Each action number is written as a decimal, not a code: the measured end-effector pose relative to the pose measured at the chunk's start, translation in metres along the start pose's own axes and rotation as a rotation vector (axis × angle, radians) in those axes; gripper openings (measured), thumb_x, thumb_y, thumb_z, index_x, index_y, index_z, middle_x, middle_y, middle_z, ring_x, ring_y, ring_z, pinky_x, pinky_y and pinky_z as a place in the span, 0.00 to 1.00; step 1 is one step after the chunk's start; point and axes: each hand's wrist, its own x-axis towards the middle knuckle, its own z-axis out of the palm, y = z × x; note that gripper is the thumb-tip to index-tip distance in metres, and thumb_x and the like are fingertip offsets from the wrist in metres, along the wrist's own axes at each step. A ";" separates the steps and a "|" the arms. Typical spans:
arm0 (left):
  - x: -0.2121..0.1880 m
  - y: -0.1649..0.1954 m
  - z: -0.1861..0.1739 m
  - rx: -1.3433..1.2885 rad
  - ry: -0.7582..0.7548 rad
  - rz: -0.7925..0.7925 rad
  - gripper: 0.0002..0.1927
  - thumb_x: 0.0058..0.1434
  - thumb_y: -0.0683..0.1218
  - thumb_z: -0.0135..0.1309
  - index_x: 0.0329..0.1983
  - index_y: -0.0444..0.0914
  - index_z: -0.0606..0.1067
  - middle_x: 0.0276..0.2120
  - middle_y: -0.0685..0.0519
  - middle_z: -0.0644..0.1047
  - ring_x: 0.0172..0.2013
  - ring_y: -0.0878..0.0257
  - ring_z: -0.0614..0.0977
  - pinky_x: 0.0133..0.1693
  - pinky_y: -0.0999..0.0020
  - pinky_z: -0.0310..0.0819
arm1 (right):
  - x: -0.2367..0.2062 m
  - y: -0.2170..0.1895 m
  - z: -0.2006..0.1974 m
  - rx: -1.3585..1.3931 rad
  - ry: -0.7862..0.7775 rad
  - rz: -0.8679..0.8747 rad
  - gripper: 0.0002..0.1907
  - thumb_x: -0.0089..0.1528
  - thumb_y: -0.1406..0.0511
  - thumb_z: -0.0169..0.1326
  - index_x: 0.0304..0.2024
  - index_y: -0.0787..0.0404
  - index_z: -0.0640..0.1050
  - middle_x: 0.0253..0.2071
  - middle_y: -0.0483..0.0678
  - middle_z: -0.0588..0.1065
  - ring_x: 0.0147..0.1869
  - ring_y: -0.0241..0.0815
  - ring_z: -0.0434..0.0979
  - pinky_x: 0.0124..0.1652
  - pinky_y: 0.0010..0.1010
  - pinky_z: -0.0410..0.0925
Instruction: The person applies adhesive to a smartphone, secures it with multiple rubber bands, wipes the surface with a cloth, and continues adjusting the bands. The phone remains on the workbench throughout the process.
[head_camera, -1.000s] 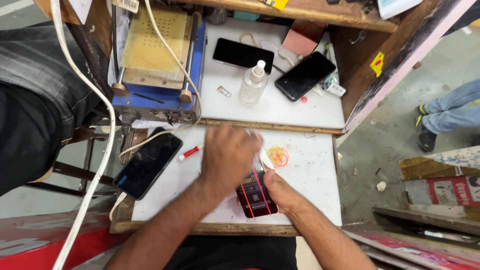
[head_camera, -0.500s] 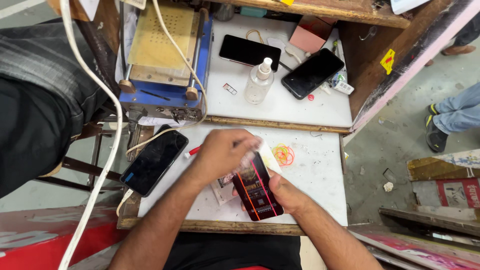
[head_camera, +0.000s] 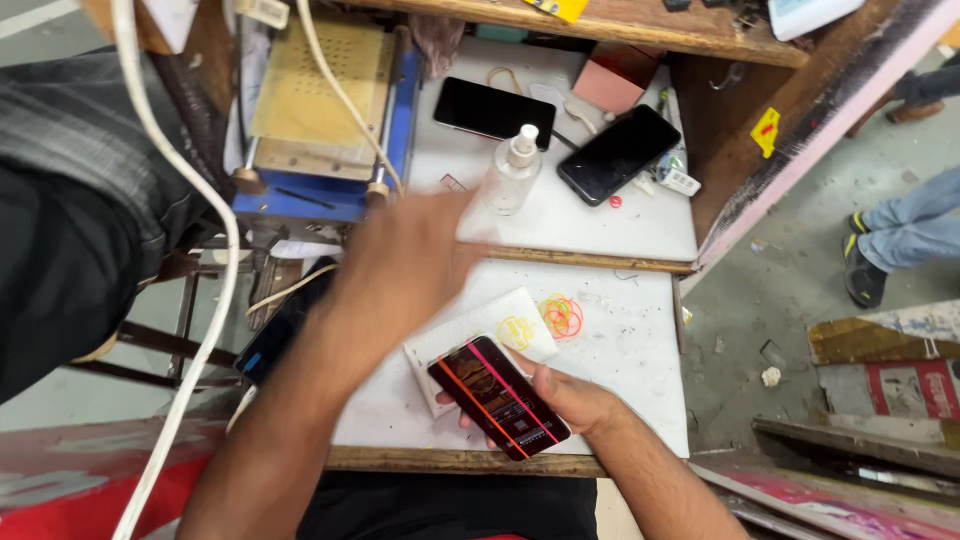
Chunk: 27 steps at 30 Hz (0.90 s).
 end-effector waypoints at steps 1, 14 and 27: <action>-0.013 0.006 0.004 -0.037 -0.089 0.098 0.27 0.58 0.50 0.65 0.59 0.37 0.74 0.46 0.43 0.80 0.45 0.45 0.81 0.46 0.50 0.75 | -0.003 0.001 -0.002 -0.021 0.003 0.012 0.61 0.58 0.31 0.50 0.78 0.59 0.47 0.70 0.65 0.65 0.64 0.51 0.73 0.53 0.39 0.74; -0.147 -0.021 0.025 -0.427 -0.376 -0.519 0.23 0.56 0.48 0.62 0.56 0.44 0.75 0.40 0.47 0.83 0.39 0.51 0.87 0.40 0.62 0.80 | 0.006 0.018 -0.024 -0.149 0.324 -0.079 0.40 0.68 0.48 0.58 0.67 0.74 0.68 0.56 0.57 0.76 0.58 0.43 0.78 0.58 0.38 0.72; -0.162 -0.031 0.088 -1.627 -0.290 -0.718 0.30 0.59 0.38 0.55 0.65 0.36 0.61 0.42 0.44 0.82 0.41 0.64 0.84 0.45 0.67 0.81 | -0.034 -0.034 -0.010 -1.430 1.112 -0.084 0.12 0.62 0.60 0.60 0.47 0.53 0.84 0.47 0.42 0.82 0.39 0.39 0.82 0.38 0.30 0.73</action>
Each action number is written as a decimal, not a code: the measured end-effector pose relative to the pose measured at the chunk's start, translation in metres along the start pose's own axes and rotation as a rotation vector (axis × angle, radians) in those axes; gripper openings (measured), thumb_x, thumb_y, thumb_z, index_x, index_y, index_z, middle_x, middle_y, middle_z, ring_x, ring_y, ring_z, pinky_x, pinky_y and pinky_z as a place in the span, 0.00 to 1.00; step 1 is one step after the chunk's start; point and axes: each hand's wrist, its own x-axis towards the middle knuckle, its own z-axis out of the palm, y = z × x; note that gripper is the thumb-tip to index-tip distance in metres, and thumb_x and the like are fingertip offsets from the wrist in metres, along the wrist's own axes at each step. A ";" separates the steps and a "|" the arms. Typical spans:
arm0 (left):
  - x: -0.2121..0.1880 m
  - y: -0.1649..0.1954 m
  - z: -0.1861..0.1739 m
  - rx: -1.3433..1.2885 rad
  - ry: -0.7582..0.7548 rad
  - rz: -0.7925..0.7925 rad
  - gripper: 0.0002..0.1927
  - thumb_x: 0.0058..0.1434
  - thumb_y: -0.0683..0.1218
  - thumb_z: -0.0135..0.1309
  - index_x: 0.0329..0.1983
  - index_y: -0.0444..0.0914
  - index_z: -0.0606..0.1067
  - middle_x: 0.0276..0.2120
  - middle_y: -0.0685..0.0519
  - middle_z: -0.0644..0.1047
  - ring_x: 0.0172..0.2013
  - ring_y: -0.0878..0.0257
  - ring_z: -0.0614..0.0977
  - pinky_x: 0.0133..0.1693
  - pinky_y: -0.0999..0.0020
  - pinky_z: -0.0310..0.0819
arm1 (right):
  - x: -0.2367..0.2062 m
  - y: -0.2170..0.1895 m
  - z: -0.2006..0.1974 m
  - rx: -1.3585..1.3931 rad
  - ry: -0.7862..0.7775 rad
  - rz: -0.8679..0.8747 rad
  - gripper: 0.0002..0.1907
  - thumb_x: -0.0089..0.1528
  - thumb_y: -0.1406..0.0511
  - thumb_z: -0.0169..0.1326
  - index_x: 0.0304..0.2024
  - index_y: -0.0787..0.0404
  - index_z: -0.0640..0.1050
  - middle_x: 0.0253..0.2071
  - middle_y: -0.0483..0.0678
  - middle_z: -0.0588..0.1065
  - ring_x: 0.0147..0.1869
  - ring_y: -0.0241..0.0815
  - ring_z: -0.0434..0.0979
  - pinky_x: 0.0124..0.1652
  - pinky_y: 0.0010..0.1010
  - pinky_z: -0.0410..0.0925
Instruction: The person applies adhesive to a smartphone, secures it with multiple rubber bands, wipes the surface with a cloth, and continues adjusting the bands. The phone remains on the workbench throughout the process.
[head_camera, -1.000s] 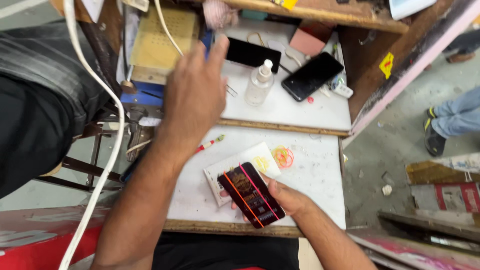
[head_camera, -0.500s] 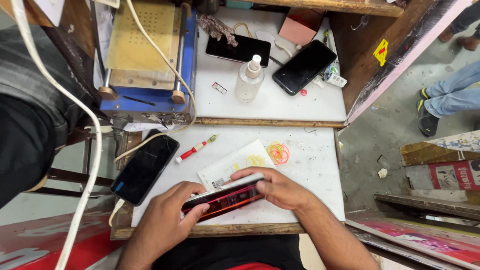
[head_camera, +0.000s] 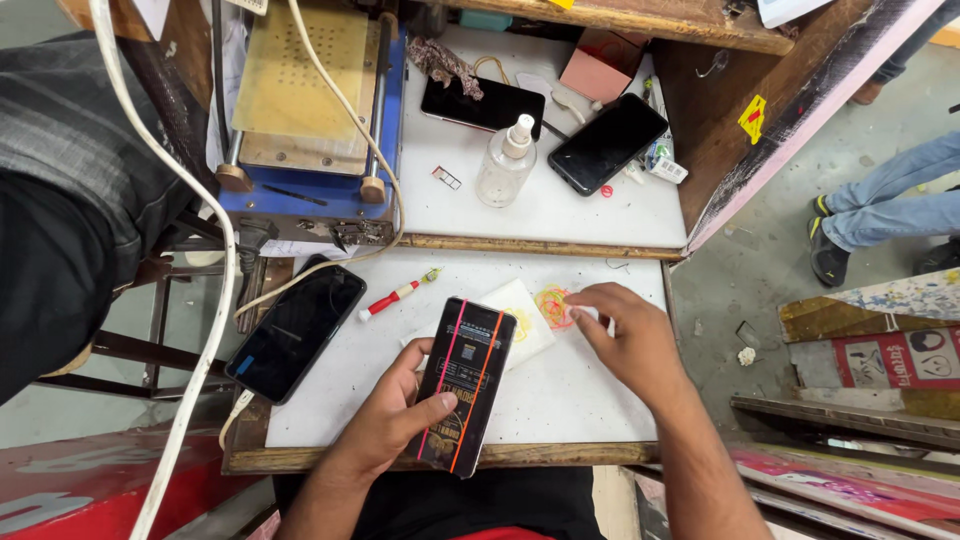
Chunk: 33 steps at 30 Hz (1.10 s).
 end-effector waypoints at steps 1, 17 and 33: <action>0.000 0.001 0.000 -0.023 0.010 0.000 0.30 0.59 0.38 0.55 0.64 0.35 0.61 0.42 0.45 0.82 0.41 0.64 0.84 0.45 0.66 0.82 | 0.000 -0.003 0.001 -0.101 -0.043 0.014 0.11 0.60 0.61 0.61 0.45 0.52 0.84 0.47 0.42 0.82 0.37 0.40 0.81 0.37 0.31 0.73; 0.000 -0.002 0.012 -0.073 0.085 0.003 0.20 0.64 0.39 0.52 0.58 0.33 0.64 0.41 0.45 0.81 0.38 0.66 0.84 0.40 0.67 0.84 | 0.005 -0.004 0.020 -0.299 -0.024 -0.115 0.06 0.58 0.62 0.64 0.38 0.53 0.84 0.41 0.42 0.80 0.37 0.45 0.81 0.36 0.36 0.73; 0.014 -0.006 0.041 -0.091 0.073 0.008 0.21 0.64 0.47 0.55 0.58 0.38 0.67 0.45 0.49 0.78 0.45 0.65 0.80 0.48 0.65 0.78 | -0.021 0.010 0.021 1.027 -0.205 0.373 0.05 0.69 0.66 0.47 0.43 0.61 0.72 0.29 0.47 0.77 0.21 0.28 0.62 0.21 0.19 0.55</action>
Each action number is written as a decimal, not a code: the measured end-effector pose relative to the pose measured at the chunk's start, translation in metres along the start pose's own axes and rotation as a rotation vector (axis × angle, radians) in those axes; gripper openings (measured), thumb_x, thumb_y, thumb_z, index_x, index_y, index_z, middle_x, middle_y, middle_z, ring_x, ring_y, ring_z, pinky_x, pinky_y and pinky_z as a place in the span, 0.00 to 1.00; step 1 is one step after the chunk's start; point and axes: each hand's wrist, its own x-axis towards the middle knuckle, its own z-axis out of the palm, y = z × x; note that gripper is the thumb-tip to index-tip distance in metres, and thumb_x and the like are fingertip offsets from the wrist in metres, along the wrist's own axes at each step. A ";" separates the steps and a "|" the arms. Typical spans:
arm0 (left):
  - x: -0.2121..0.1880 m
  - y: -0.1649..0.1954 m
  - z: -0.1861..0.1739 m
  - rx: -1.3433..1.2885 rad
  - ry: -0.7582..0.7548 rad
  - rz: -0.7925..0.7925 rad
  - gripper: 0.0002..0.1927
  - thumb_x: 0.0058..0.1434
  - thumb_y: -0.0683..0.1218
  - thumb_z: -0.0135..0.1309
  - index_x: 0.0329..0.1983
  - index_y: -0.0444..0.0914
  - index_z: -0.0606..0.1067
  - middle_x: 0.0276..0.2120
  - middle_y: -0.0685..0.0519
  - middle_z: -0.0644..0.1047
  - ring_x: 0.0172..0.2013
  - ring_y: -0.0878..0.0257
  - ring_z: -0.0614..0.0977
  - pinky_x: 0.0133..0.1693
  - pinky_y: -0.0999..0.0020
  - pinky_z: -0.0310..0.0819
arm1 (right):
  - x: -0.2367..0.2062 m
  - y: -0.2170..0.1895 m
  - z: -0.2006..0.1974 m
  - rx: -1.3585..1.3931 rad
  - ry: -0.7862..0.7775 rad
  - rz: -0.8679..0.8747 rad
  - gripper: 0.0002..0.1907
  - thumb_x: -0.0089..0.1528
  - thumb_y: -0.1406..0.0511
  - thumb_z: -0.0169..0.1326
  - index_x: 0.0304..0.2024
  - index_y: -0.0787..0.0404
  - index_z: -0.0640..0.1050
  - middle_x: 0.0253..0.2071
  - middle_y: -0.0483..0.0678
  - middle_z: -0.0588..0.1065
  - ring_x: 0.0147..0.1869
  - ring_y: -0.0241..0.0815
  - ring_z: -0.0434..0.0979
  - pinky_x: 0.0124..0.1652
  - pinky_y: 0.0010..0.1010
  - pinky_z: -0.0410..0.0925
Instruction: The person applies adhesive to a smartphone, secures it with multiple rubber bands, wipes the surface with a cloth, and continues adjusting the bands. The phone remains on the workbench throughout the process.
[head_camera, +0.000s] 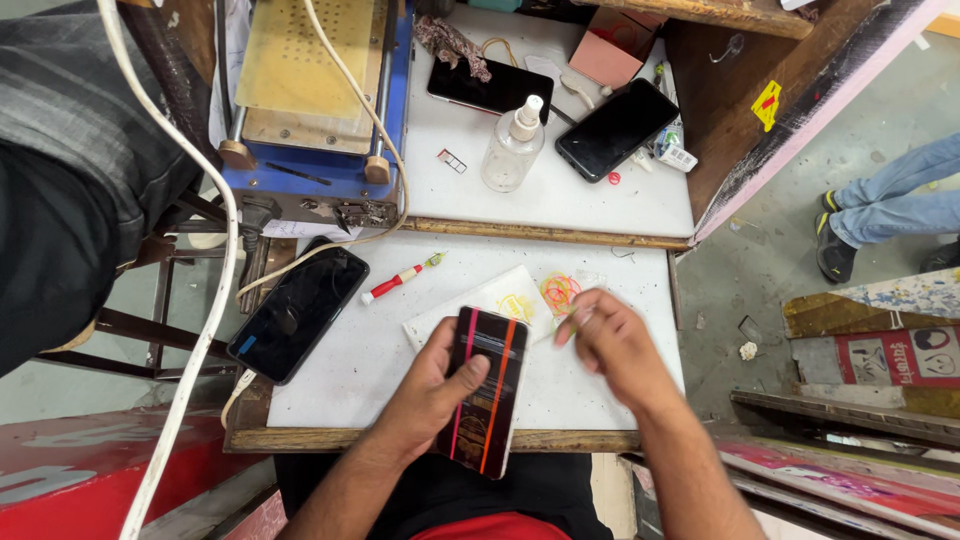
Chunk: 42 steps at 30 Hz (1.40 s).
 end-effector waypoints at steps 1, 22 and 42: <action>0.001 -0.001 0.003 0.021 -0.031 0.014 0.22 0.64 0.47 0.56 0.59 0.38 0.68 0.46 0.49 0.78 0.45 0.65 0.80 0.49 0.65 0.78 | -0.008 0.002 0.009 0.017 -0.083 0.029 0.05 0.70 0.65 0.47 0.44 0.60 0.72 0.27 0.47 0.76 0.20 0.28 0.62 0.20 0.18 0.55; -0.009 0.035 0.009 0.889 -0.184 0.102 0.16 0.58 0.46 0.63 0.48 0.36 0.78 0.36 0.51 0.82 0.38 0.65 0.82 0.42 0.67 0.79 | -0.053 0.002 -0.027 -0.707 -0.364 -0.557 0.18 0.66 0.57 0.53 0.37 0.65 0.84 0.23 0.46 0.78 0.27 0.35 0.75 0.29 0.29 0.68; -0.001 0.031 0.045 1.695 0.072 0.721 0.20 0.51 0.40 0.60 0.48 0.37 0.76 0.36 0.51 0.78 0.30 0.56 0.82 0.31 0.61 0.75 | -0.058 -0.049 0.029 -0.889 -0.361 -0.674 0.28 0.61 0.46 0.59 0.55 0.55 0.79 0.59 0.53 0.70 0.29 0.37 0.72 0.29 0.25 0.66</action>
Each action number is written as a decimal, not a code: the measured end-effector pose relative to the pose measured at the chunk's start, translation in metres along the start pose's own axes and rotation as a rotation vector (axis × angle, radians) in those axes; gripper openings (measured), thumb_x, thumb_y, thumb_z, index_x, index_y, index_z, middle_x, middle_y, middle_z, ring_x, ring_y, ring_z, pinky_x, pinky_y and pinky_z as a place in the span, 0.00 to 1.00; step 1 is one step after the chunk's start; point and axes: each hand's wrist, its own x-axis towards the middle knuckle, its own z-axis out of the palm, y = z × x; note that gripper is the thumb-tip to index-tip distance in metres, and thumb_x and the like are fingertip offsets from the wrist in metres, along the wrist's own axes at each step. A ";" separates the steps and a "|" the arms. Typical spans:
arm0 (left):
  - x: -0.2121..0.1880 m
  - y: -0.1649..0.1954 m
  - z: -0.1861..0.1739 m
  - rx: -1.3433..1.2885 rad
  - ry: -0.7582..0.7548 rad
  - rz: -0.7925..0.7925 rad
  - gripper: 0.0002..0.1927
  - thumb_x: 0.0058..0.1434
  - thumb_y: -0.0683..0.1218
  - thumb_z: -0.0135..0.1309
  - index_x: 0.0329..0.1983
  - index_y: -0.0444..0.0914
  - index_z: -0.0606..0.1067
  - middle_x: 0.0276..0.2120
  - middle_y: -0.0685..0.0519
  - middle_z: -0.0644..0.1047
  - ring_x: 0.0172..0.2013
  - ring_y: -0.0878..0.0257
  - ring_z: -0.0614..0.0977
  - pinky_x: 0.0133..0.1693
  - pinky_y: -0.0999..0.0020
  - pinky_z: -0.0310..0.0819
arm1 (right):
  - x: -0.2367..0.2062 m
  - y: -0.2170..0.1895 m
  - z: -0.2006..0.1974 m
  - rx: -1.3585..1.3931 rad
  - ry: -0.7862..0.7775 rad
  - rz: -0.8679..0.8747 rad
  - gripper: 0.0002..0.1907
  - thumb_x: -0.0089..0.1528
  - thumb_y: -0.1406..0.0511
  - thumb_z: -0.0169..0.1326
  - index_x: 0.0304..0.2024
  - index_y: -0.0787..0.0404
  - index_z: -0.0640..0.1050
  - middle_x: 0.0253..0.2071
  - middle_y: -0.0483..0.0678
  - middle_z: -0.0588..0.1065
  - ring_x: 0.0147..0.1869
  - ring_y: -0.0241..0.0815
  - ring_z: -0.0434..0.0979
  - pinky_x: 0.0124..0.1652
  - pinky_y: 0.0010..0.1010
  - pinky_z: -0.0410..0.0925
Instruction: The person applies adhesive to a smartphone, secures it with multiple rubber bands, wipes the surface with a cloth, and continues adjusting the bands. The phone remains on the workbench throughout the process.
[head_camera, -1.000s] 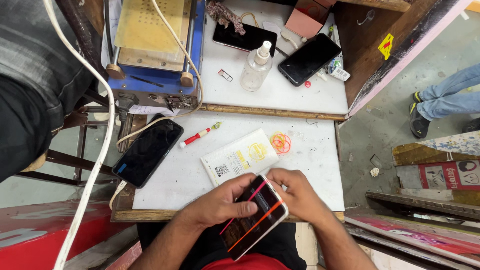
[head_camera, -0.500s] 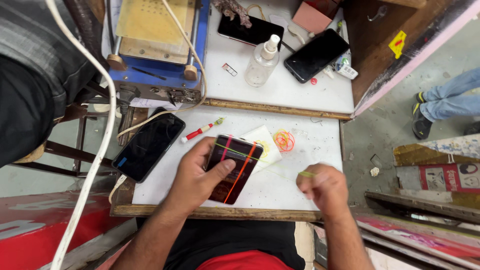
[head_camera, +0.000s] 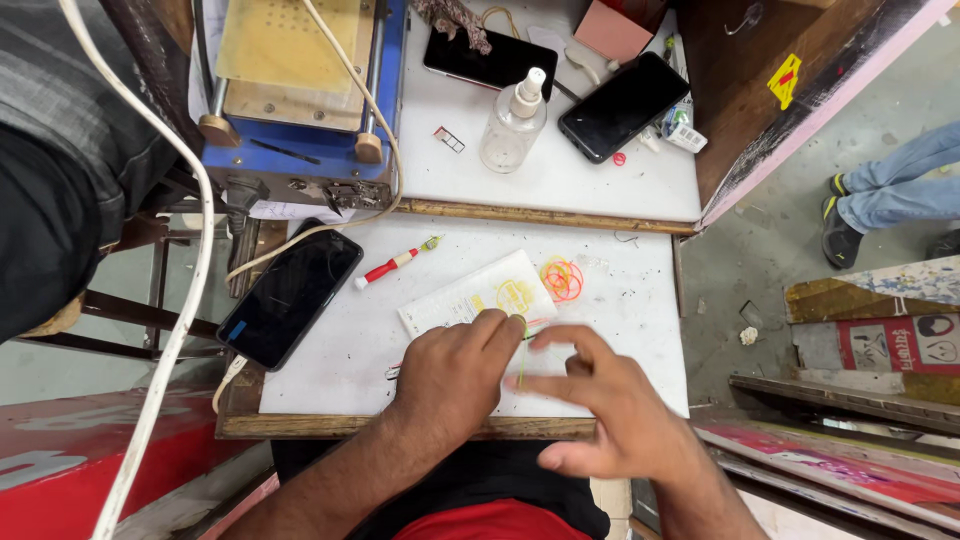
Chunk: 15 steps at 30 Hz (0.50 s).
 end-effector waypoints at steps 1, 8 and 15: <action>0.000 -0.002 0.000 -0.073 0.004 -0.058 0.17 0.54 0.41 0.61 0.48 0.37 0.76 0.36 0.51 0.78 0.30 0.55 0.82 0.31 0.62 0.75 | -0.002 0.000 0.003 -0.044 -0.018 -0.004 0.24 0.58 0.49 0.61 0.49 0.55 0.82 0.53 0.53 0.73 0.26 0.37 0.71 0.26 0.27 0.66; -0.013 -0.035 -0.021 -1.051 0.152 -0.444 0.14 0.61 0.41 0.61 0.49 0.34 0.77 0.39 0.47 0.83 0.37 0.62 0.85 0.41 0.70 0.81 | -0.033 0.079 0.012 0.241 0.347 0.164 0.14 0.68 0.60 0.53 0.31 0.61 0.79 0.36 0.47 0.78 0.25 0.33 0.69 0.27 0.27 0.64; -0.012 -0.012 -0.008 -0.736 0.339 -0.055 0.14 0.63 0.41 0.62 0.49 0.33 0.74 0.41 0.47 0.80 0.40 0.62 0.86 0.42 0.71 0.82 | -0.024 0.085 0.024 1.869 0.530 0.137 0.25 0.65 0.47 0.51 0.45 0.63 0.79 0.42 0.48 0.75 0.27 0.33 0.70 0.29 0.25 0.65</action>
